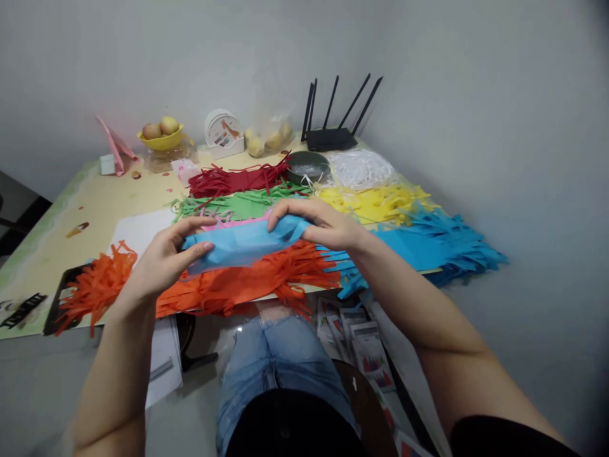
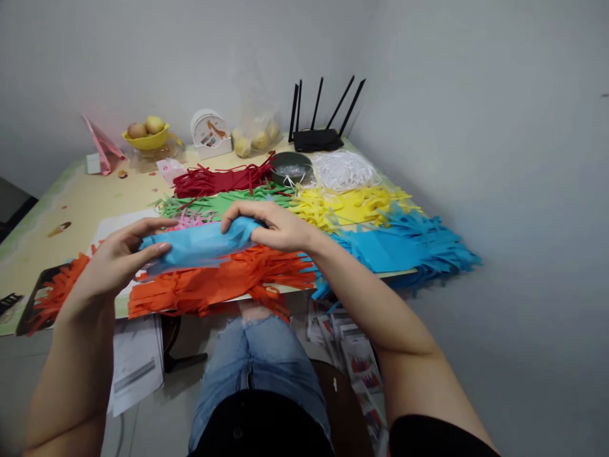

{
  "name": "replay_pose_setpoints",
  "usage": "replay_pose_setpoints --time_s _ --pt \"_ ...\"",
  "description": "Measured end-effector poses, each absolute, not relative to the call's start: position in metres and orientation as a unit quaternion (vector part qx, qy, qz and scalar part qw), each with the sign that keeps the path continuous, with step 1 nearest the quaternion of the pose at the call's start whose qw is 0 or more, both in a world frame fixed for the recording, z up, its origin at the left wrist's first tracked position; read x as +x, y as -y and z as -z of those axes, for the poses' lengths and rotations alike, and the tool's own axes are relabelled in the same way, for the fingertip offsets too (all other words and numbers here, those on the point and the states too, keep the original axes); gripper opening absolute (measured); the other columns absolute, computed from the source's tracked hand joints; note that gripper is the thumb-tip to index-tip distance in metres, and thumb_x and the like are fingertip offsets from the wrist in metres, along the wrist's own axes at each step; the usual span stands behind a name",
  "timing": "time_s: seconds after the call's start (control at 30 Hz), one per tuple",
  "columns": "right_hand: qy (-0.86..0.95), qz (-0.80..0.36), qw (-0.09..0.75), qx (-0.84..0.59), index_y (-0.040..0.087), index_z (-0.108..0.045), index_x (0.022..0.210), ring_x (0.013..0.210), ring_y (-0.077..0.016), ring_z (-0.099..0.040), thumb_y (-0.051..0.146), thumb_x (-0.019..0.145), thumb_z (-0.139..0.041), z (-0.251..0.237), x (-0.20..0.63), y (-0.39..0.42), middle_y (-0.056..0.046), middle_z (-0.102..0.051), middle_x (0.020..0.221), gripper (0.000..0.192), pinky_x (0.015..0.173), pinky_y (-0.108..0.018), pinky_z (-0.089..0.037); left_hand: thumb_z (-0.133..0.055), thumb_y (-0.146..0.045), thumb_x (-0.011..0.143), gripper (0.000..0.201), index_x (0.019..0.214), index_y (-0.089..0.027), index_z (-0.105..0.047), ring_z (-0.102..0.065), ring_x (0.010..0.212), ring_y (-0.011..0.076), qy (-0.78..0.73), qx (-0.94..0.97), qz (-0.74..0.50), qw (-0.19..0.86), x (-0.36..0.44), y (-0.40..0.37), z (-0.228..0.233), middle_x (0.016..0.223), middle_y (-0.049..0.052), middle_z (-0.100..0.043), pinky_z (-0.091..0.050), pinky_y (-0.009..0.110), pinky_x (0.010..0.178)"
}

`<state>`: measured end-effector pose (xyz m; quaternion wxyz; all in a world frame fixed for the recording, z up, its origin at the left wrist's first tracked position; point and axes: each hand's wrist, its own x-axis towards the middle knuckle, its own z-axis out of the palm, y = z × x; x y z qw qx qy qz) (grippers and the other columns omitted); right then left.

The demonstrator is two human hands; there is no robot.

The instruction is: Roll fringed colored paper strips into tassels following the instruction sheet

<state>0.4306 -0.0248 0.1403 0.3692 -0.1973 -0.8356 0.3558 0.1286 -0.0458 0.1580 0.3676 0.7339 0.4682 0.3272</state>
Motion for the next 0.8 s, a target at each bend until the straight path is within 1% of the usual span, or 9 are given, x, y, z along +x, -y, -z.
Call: replay_pose_setpoints --time_s 0.07,0.13,0.23,0.3,0.37,0.47,0.63,0.73,0.8 --pt "0.851 -0.394 0.299 -0.175 0.017 -0.066 0.115 0.110 -0.0226 -0.063 0.045 0.091 -0.058 -0.147 0.440 0.025 -0.010 -0.069 0.119 0.038 0.094 -0.034 -0.047 -0.072 -0.046 0.080 0.032 0.093 -0.017 -0.071 -0.053 0.064 0.0136 -0.475 0.738 -0.297 0.376 0.131 0.045 -0.160 0.080 0.004 -0.064 -0.042 0.022 0.053" --pt "0.841 -0.443 0.260 -0.170 0.019 -0.060 0.131 0.119 -0.0238 -0.061 0.058 0.090 -0.058 -0.152 0.443 0.024 -0.011 -0.066 0.129 0.056 0.094 -0.034 -0.048 -0.069 -0.046 0.082 0.029 0.081 -0.016 -0.067 -0.048 0.058 0.0125 -0.471 0.747 -0.277 0.378 0.133 0.044 -0.162 0.069 0.001 -0.059 -0.038 0.022 0.050" --pt "0.820 -0.445 0.270 -0.236 0.021 -0.052 0.141 0.114 -0.0221 -0.063 0.058 0.086 -0.065 -0.155 0.435 0.023 -0.011 -0.067 0.127 0.067 0.087 -0.030 -0.050 -0.067 -0.044 0.083 0.028 0.079 -0.017 -0.066 -0.047 0.059 0.0124 -0.452 0.768 -0.270 0.364 0.138 0.043 -0.164 0.068 0.001 -0.057 -0.037 0.022 0.051" --pt "0.838 -0.388 0.247 -0.293 0.018 -0.064 0.124 0.099 -0.0199 -0.065 0.050 0.083 -0.072 -0.153 0.425 0.021 -0.008 -0.072 0.109 0.053 0.080 -0.028 -0.047 -0.066 -0.043 0.085 0.027 0.079 -0.016 -0.065 -0.048 0.061 0.0126 -0.444 0.780 -0.269 0.350 0.141 0.043 -0.165 0.070 0.002 -0.059 -0.038 0.022 0.052" --pt "0.859 -0.333 0.213 -0.324 0.014 -0.071 0.097 0.081 -0.0161 -0.062 0.043 0.084 -0.072 -0.151 0.416 0.020 -0.004 -0.070 0.087 0.031 0.072 -0.026 -0.043 -0.065 -0.043 0.085 0.027 0.080 -0.017 -0.065 -0.050 0.061 0.0129 -0.449 0.782 -0.270 0.337 0.142 0.045 -0.165 0.071 0.002 -0.059 -0.039 0.022 0.053" --pt "0.857 -0.311 0.222 -0.346 0.013 -0.067 0.078 0.068 -0.0118 -0.053 0.039 0.089 -0.064 -0.148 0.412 0.022 0.000 -0.062 0.071 0.029 0.063 -0.024 -0.036 -0.066 -0.043 0.084 0.026 0.083 -0.017 -0.065 -0.052 0.060 0.0137 -0.468 0.771 -0.281 0.329 0.140 0.049 -0.164 0.072 0.003 -0.061 -0.043 0.023 0.053" --pt "0.828 -0.338 0.270 -0.358 0.013 -0.069 0.081 0.069 -0.0122 -0.054 0.042 0.091 -0.062 -0.148 0.414 0.031 0.000 -0.064 0.074 0.031 0.064 -0.025 -0.037 -0.067 -0.038 0.084 0.023 0.093 -0.018 -0.069 -0.054 0.064 0.0135 -0.511 0.748 -0.342 0.249 0.142 0.058 -0.160 0.078 0.002 -0.065 -0.043 0.023 0.056" --pt "0.816 -0.357 0.296 -0.345 0.015 -0.071 0.097 0.081 -0.0159 -0.062 0.047 0.087 -0.067 -0.150 0.410 0.037 -0.004 -0.072 0.092 0.034 0.072 -0.026 -0.043 -0.070 -0.039 0.080 0.022 0.082 -0.018 -0.067 -0.051 0.057 0.0125 -0.516 0.745 -0.322 0.275 0.147 0.059 -0.160 0.068 0.000 -0.061 -0.040 0.023 0.052" --pt "0.811 -0.339 0.314 -0.358 0.017 -0.070 0.110 0.093 -0.0193 -0.065 0.048 0.079 -0.076 -0.152 0.406 0.039 -0.006 -0.073 0.107 0.044 0.079 -0.027 -0.045 -0.070 -0.039 0.080 0.023 0.073 -0.018 -0.064 -0.049 0.054 0.0120 -0.516 0.747 -0.305 0.287 0.150 0.059 -0.161 0.060 -0.001 -0.056 -0.038 0.023 0.050"
